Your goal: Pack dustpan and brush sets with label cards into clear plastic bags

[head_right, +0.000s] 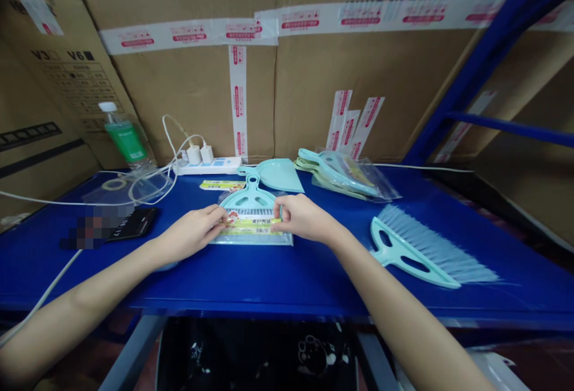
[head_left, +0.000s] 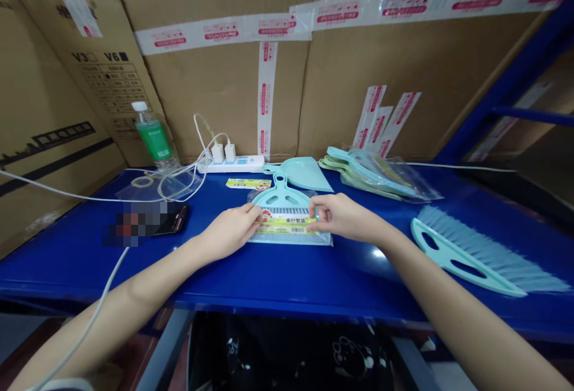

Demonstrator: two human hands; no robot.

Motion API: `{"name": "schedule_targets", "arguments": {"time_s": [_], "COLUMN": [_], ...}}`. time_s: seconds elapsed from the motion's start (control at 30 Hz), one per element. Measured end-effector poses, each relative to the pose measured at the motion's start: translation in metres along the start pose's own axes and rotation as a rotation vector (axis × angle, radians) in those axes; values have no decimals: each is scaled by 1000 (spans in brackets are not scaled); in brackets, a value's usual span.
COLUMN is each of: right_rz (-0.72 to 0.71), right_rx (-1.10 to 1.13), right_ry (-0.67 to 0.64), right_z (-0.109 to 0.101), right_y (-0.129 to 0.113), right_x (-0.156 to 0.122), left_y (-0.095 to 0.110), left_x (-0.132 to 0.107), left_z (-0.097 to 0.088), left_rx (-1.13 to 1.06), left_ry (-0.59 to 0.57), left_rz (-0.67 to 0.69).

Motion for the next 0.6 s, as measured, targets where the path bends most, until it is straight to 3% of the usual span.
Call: {"name": "schedule_targets", "arguments": {"time_s": [0.2, 0.6], "right_rz": [-41, -49], "right_rx": [114, 133], "right_ry": [-99, -132], "right_z": [0, -4], "right_y": [6, 10], "right_x": [-2, -2], "left_y": [-1, 1], "left_x": [-1, -1], "left_z": [1, -1], "left_rx": [5, 54], "left_ry": [-7, -26], "left_rz": [1, -8]}}
Point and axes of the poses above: each hand's wrist, its own x-axis towards the middle knuckle, its own z-axis out of the palm, y = z × x, the point moved 5 cm from there along x, towards the middle knuckle, and after that the axes turned 9 degrees about x, right-handed, at the moved point
